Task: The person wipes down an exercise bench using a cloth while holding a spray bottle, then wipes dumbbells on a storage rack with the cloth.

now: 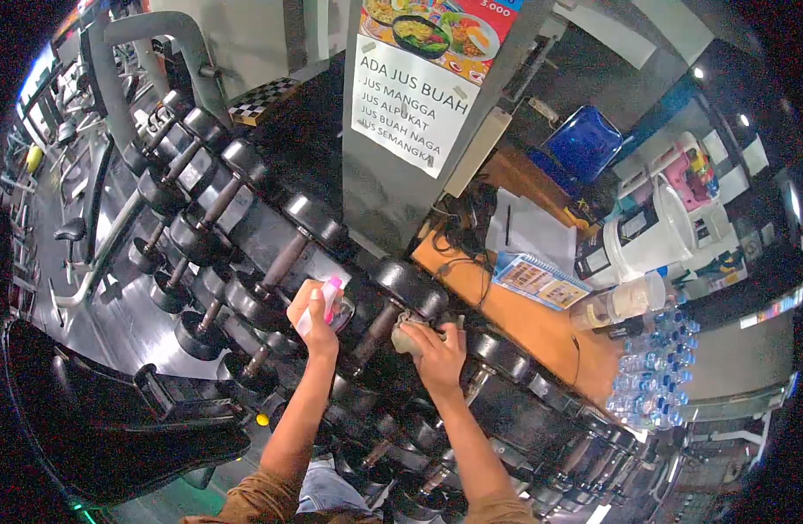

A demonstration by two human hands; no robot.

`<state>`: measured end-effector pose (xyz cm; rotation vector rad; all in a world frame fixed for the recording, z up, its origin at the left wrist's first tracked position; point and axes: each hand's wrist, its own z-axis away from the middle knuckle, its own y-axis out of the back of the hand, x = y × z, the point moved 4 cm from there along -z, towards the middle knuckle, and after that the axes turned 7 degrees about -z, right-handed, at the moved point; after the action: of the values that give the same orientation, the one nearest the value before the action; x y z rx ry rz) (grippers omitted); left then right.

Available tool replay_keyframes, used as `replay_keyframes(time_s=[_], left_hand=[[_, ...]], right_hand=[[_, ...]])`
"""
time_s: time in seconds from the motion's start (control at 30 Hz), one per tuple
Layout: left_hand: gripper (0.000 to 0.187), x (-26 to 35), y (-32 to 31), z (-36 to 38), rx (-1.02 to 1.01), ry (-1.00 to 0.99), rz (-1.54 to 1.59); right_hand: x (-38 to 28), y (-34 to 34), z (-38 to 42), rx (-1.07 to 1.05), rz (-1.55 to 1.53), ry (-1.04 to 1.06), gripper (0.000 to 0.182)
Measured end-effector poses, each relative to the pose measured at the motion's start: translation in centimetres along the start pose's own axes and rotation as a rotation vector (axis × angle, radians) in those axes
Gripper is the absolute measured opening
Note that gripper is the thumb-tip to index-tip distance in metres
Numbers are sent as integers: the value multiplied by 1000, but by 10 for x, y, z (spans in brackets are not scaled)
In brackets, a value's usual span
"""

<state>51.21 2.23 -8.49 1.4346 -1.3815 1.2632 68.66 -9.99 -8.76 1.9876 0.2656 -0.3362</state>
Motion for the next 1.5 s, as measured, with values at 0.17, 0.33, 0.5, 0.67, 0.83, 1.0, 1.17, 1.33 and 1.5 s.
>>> replay_keyframes(time_s=[0.17,0.33,0.5,0.67,0.83,1.0,1.17,1.33,1.5], left_hand=[[41,4,-1,-1,-12,-40,10],[52,0,0,-2,-44,-24,-37],[46,6,1,-2,43,-46,24],[47,2,6,-2,93,-49,23],[51,-2,8,-3,110,3,38],[51,-6,10,-5,109,21,10],[49,1,7,-5,82,61,-6],[51,-6,3,-4,37,44,63],[46,0,-2,0,-25,25,45]], right_hand=[[8,-3,1,-1,-69,-41,52],[-10,23,-7,148,30,105,45],[-31,20,-52,49,76,216,36],[-57,-13,-93,-154,249,360,20],[-76,-60,-118,-403,519,339,13],[-77,-87,-112,-674,698,390,17],[-67,-53,-115,-472,549,449,17],[-49,42,-115,-301,-89,76,36],[39,65,-128,-171,-863,-507,32]])
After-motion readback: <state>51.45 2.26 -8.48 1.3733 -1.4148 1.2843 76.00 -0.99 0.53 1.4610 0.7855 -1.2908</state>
